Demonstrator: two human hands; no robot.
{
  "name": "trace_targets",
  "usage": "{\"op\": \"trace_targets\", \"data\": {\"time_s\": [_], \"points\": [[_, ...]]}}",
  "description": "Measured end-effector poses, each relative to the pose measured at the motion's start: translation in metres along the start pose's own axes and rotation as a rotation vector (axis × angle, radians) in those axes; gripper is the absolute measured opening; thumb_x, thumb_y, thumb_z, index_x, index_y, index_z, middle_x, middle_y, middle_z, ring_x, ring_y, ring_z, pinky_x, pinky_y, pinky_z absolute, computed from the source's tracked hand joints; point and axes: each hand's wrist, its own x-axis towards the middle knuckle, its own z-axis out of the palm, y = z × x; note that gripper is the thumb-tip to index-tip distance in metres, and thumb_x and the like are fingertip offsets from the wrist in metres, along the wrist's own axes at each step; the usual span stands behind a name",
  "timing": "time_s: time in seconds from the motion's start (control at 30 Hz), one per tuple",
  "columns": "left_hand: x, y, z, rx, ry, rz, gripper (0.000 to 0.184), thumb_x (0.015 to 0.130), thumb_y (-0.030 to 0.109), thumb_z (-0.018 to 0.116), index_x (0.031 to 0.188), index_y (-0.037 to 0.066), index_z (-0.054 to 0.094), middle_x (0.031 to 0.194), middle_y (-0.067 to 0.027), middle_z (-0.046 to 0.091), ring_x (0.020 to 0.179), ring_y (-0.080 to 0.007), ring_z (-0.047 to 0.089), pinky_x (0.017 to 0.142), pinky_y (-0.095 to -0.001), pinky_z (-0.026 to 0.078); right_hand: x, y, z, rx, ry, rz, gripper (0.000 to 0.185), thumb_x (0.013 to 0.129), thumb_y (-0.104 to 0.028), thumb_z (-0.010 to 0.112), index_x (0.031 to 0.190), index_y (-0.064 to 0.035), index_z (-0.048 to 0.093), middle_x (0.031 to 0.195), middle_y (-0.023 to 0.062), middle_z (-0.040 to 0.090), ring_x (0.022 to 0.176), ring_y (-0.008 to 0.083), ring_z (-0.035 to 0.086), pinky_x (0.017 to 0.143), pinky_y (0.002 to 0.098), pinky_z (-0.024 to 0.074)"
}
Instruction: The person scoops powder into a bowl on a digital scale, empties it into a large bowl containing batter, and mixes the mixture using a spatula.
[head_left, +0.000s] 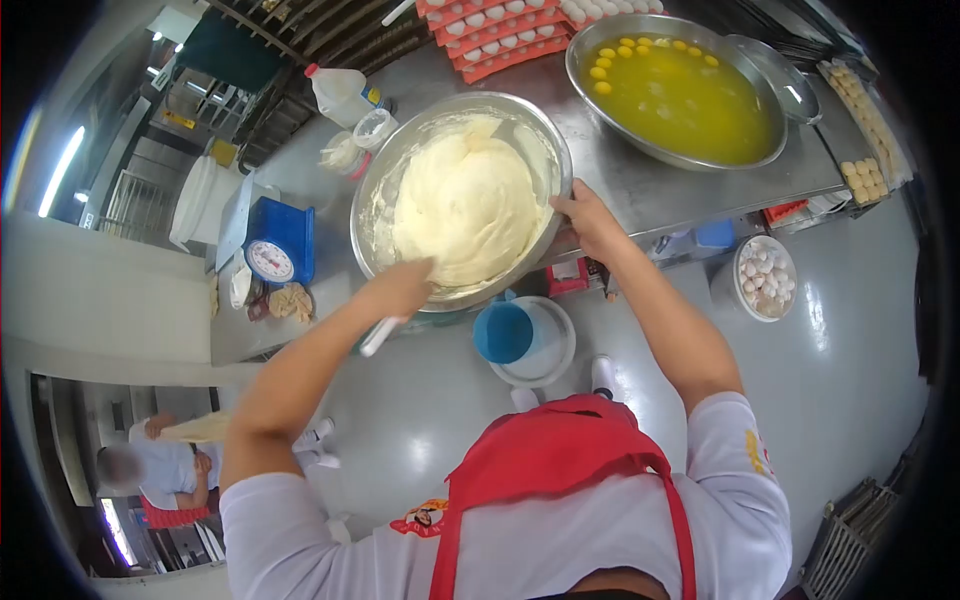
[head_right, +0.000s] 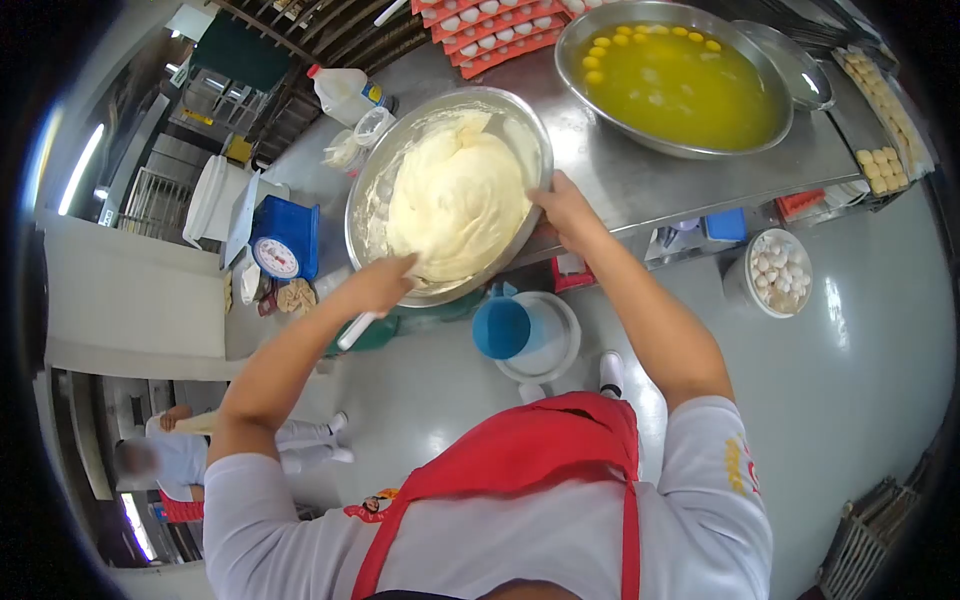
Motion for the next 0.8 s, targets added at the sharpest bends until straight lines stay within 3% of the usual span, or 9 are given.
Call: {"op": "trace_targets", "data": {"time_s": [0.07,0.2,0.33,0.43,0.53,0.63,0.7,0.77,0.8], "points": [[0.027,0.041,-0.007,-0.408,-0.115,-0.072,0.045,0.088,0.019,0.050,0.130,0.007,0.040,0.058,-0.0049,0.050,0.037,-0.0123,0.044,0.037,-0.0262,0.038,-0.008,-0.004,0.015,0.000,-0.024,-0.044,0.034,0.086,-0.011,0.051,0.116,-0.0014,0.037,0.098,0.0138,0.054,0.081,0.0242,0.059,0.054,0.0338,0.0541],[0.053,0.024,-0.034,-0.991,0.141,-0.198,0.045,0.087,0.016,0.048,0.131,0.009,0.041,0.057,-0.0053,0.048,0.033,-0.0106,0.040,0.030,-0.0249,0.031,-0.069,0.026,0.042,0.137,0.077,0.013,0.031,0.085,-0.007,0.051,0.112,-0.0010,0.038,0.098,0.0141,0.054,0.076,0.0217,0.060,0.054,0.0333,0.0533],[0.002,-0.028,-0.022,0.020,0.006,-0.162,0.049,0.082,0.011,0.048,0.128,-0.002,0.037,0.072,-0.0144,0.058,0.045,-0.0203,0.052,0.041,-0.0306,0.043,-0.053,0.003,0.022,-0.003,0.160,0.053,0.027,0.086,-0.012,0.052,0.109,-0.0009,0.041,0.093,0.0140,0.055,0.072,0.0198,0.059,0.049,0.0322,0.0517],[-0.016,0.026,-0.021,0.171,-0.246,-0.141,0.052,0.081,0.009,0.046,0.132,0.002,0.036,0.084,-0.0183,0.061,0.044,-0.0167,0.054,0.040,-0.0269,0.042,-0.010,-0.004,0.000,0.072,0.071,-0.040,0.028,0.087,-0.014,0.052,0.108,-0.0003,0.041,0.092,0.0139,0.054,0.074,0.0201,0.059,0.051,0.0335,0.0529],[0.052,0.037,-0.018,-0.326,-0.143,-0.052,0.052,0.081,0.009,0.046,0.131,-0.002,0.034,0.076,-0.0150,0.062,0.048,-0.0159,0.056,0.041,-0.0274,0.043,-0.027,0.002,0.014,-0.094,0.123,-0.066,0.032,0.086,-0.016,0.053,0.113,-0.0039,0.042,0.093,0.0105,0.056,0.072,0.0189,0.059,0.056,0.0354,0.0545],[0.043,0.026,-0.051,-0.490,-0.061,-0.169,0.054,0.081,0.010,0.047,0.131,-0.003,0.033,0.075,-0.0175,0.063,0.057,-0.0184,0.060,0.042,-0.0294,0.045,-0.062,0.021,0.022,-0.010,0.056,0.094,0.027,0.085,-0.014,0.054,0.105,-0.0017,0.041,0.093,0.0126,0.055,0.070,0.0220,0.060,0.054,0.0352,0.0541],[0.015,-0.003,-0.049,0.144,0.029,-0.169,0.054,0.080,0.010,0.048,0.130,-0.003,0.034,0.077,-0.0215,0.062,0.059,-0.0210,0.061,0.044,-0.0323,0.047,-0.053,0.011,0.018,0.031,0.077,0.080,0.029,0.085,-0.016,0.055,0.106,-0.0027,0.040,0.094,0.0124,0.054,0.070,0.0217,0.060,0.055,0.0352,0.0534],[-0.009,-0.047,-0.017,0.589,0.046,0.056,0.052,0.081,0.010,0.047,0.130,-0.003,0.035,0.076,-0.0237,0.060,0.056,-0.0230,0.061,0.046,-0.0349,0.047,-0.022,0.012,0.004,0.108,0.078,-0.051,0.035,0.085,-0.018,0.055,0.113,-0.0045,0.038,0.094,0.0122,0.054,0.071,0.0210,0.059,0.057,0.0345,0.0516],[-0.011,-0.039,-0.011,0.590,0.054,0.058,0.052,0.081,0.010,0.047,0.130,-0.003,0.035,0.076,-0.0237,0.060,0.056,-0.0230,0.061,0.046,-0.0349,0.047,-0.003,0.019,0.003,0.105,0.077,-0.058,0.035,0.085,-0.018,0.055,0.113,-0.0045,0.038,0.094,0.0122,0.054,0.071,0.0210,0.059,0.057,0.0345,0.0516]]}}
